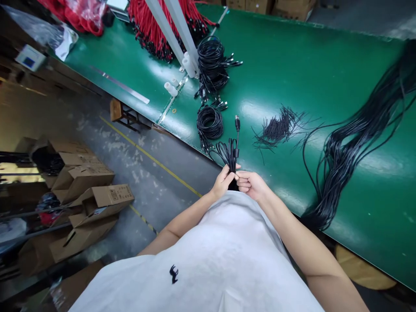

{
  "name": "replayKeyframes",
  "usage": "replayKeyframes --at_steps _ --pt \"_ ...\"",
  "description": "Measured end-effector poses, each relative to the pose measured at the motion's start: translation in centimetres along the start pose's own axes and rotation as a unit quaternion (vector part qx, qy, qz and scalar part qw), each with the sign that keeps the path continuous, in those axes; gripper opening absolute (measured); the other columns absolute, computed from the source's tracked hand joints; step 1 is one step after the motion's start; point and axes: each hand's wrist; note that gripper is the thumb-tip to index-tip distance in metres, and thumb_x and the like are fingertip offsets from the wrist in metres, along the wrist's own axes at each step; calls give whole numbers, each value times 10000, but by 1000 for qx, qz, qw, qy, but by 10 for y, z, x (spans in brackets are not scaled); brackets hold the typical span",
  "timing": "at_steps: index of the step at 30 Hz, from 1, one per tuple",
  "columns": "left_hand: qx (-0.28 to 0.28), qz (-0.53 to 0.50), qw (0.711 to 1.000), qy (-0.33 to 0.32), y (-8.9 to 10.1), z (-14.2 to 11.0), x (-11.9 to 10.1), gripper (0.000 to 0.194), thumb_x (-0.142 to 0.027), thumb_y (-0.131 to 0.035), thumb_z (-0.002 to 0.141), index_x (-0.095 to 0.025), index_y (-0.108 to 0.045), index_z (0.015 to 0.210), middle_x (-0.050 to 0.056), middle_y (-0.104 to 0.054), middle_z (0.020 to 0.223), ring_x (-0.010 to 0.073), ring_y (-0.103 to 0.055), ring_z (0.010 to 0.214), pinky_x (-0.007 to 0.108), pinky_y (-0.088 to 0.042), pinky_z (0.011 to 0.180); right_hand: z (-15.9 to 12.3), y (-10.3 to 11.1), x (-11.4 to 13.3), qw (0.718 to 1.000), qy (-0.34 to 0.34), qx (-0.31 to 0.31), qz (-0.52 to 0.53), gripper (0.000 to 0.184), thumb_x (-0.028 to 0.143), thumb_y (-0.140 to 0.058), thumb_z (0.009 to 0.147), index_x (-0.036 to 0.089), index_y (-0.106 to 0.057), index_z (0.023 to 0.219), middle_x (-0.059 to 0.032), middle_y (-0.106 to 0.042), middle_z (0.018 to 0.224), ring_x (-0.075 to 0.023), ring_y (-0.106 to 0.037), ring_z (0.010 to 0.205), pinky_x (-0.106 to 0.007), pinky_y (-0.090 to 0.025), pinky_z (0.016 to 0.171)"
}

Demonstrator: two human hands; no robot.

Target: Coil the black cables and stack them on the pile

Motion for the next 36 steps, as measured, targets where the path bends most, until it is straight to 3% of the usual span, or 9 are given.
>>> replayKeyframes --at_steps 7,10,13,17,21,23,26,31,36 --pt "29 -99 993 60 23 27 -5 227 -396 -596 934 -180 -529 955 8 -598 869 112 -566 822 290 -462 864 19 -23 -11 998 -22 -39 31 602 647 -769 646 196 -376 575 109 -156 493 -23 -104 434 -178 -121 379" --pt "-8 -188 978 91 40 70 -16 126 -306 -505 987 -185 -532 964 -67 -421 655 72 -422 580 253 -443 719 26 -25 -17 997 4 -72 27 556 658 -779 652 181 -493 641 107 -173 511 -29 -147 449 -188 -226 413" --pt "-79 -222 967 94 75 127 -30 226 -272 -387 1030 -180 -593 1037 -73 -312 637 57 -354 514 230 -437 695 30 -21 -25 991 20 -130 28 531 648 -781 653 177 -538 666 96 -206 522 -37 -183 463 -208 -273 443" --pt "-163 -36 980 106 137 195 -26 350 -282 -340 1041 -177 -599 1252 -16 -509 759 70 -540 652 244 -483 789 36 -14 -43 975 21 -213 64 533 650 -795 605 183 -544 665 89 -237 525 -43 -202 466 -223 -280 443" --pt "-175 274 933 151 175 219 -3 505 -148 -466 962 -92 -419 1462 170 -612 1229 226 -579 1207 384 -419 1074 43 -18 -68 961 2 -262 90 555 671 -799 553 191 -540 657 90 -236 523 -45 -211 462 -232 -296 442" --pt "-163 416 885 126 177 216 6 606 -122 -490 930 -74 -343 1516 239 -484 1441 316 -419 1405 466 -324 1164 46 -25 -81 955 -9 -277 102 558 678 -793 550 194 -539 661 89 -233 528 -48 -217 468 -232 -301 445" --pt "-137 564 813 51 169 207 15 613 -150 -444 950 -123 -313 1548 191 -313 1607 326 -208 1528 534 -219 1219 51 -39 -98 948 -23 -292 120 565 691 -779 560 194 -536 677 87 -244 538 -52 -227 480 -231 -312 456" --pt "16 589 808 0 166 206 37 439 -281 -342 1019 -167 -567 1379 117 -476 1540 269 -259 1519 575 -17 1244 58 -53 -117 949 -24 -297 106 562 721 -708 623 189 -549 716 86 -274 532 -63 -259 485 -243 -352 492" --pt "41 605 795 12 179 212 40 426 -271 -315 1021 -151 -628 1284 119 -577 1449 269 -344 1474 583 30 1234 63 -34 -140 936 -40 -346 49 407 563 -667 786 168 -593 723 71 -350 495 -78 -354 487 -243 -394 550"
Point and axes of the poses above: each hand's wrist, its own z-axis towards the middle knuckle, its own y-axis out of the back of the hand, x = y × z
